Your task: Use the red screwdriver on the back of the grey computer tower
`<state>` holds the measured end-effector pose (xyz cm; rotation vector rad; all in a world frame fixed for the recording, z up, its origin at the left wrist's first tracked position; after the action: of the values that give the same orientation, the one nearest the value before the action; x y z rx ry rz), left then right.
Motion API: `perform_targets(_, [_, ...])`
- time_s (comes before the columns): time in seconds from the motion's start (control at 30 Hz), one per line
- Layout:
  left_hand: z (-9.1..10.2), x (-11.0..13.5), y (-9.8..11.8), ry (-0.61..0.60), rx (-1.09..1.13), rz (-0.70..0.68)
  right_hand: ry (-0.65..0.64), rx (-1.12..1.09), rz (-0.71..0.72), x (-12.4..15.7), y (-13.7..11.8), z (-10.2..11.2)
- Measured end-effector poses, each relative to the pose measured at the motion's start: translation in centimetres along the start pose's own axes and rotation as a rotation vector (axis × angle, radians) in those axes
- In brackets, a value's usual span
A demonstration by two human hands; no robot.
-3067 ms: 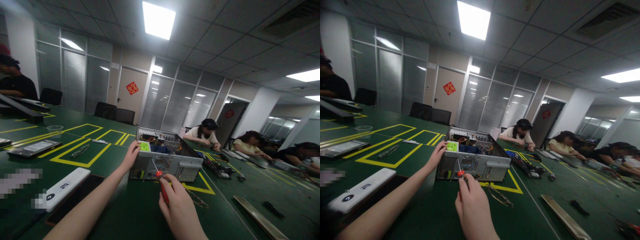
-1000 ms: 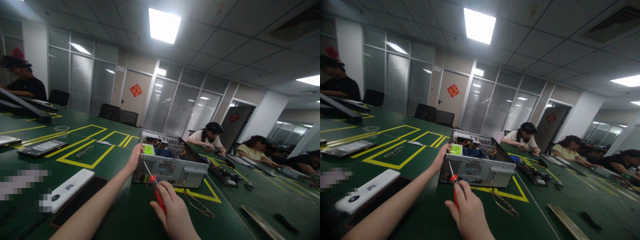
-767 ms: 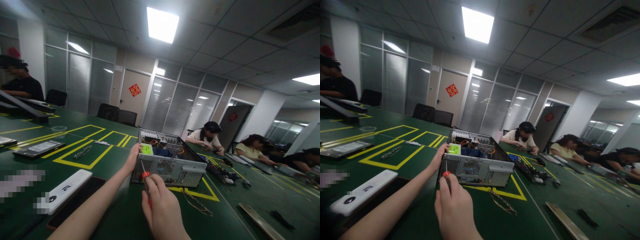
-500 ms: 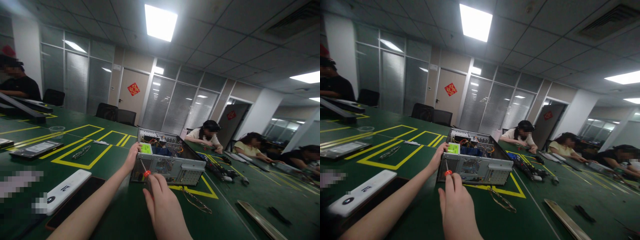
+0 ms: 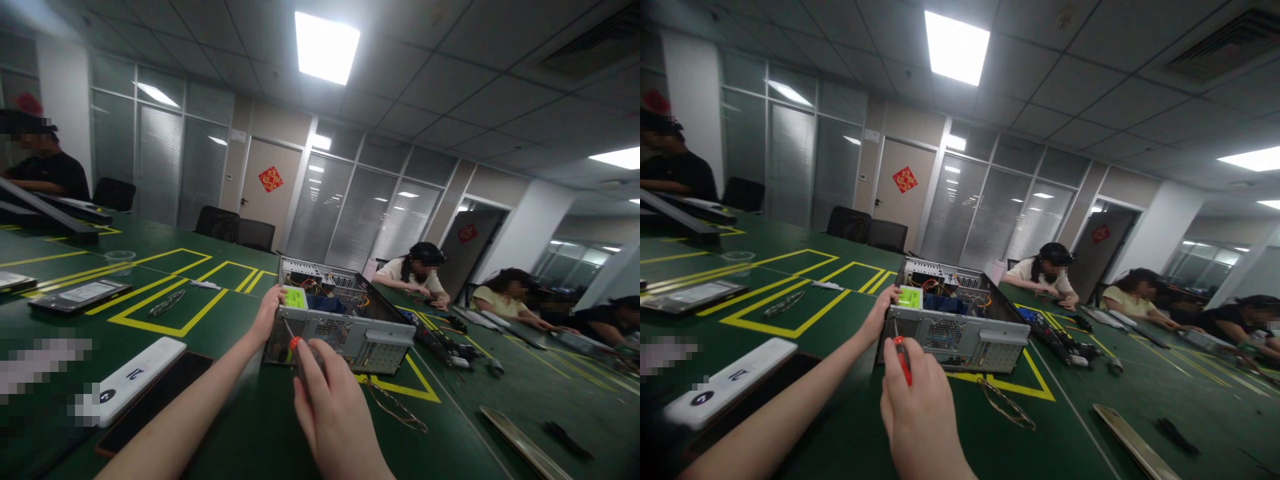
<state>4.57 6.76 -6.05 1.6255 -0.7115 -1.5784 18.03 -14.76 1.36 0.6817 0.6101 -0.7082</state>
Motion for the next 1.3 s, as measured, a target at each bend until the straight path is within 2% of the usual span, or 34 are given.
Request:
perform_targets(0.23, [0.1, 0.0, 0.3, 0.005, 0.001, -0.006, -0.115, -0.087, -0.182, 0.3, 0.1, -0.4])
perform_targets(0.43, [0.1, 0.0, 0.4, -0.001, 0.0, 0.003, 0.031, -0.119, -0.031, 0.3, 0.3, -0.4])
perform_targets(0.57, [0.1, 0.0, 0.2, 0.003, -0.005, 0.001, -0.073, -0.131, -0.191, 0.4, 0.3, -0.9])
perform_targets(0.63, [0.1, -0.1, 0.2, 0.001, -0.007, -0.004, -0.119, -0.16, -0.22, 0.4, 0.3, -1.1])
perform_targets(0.73, [0.1, -0.1, 0.2, 0.005, -0.005, -0.021, -0.11, -0.151, -0.214, 0.3, 0.4, -1.0])
perform_targets(0.93, [0.1, 0.0, 0.3, 0.007, -0.017, -0.005, 0.005, -0.085, -0.138, 0.6, 0.5, -0.7])
perform_targets(1.13, [0.0, 0.0, 0.2, 0.012, 0.004, -0.005, 0.016, -0.27, -0.119, 0.8, 1.0, -1.0])
perform_targets(1.3, [0.0, 0.0, 0.0, 0.012, 0.012, 0.006, 0.068, -0.172, -0.078, 0.5, 0.4, -0.8])
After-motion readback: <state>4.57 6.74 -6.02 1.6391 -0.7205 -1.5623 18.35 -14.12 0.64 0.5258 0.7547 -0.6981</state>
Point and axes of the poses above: each hand's wrist, its own x-axis away from the middle knuckle, its own z-axis out of the back of the hand, y = z × x, the point moved 2 cm from there along -x, towards the middle knuckle, and after that the axes turned 11 degrees about z, right-handed, at the moved point
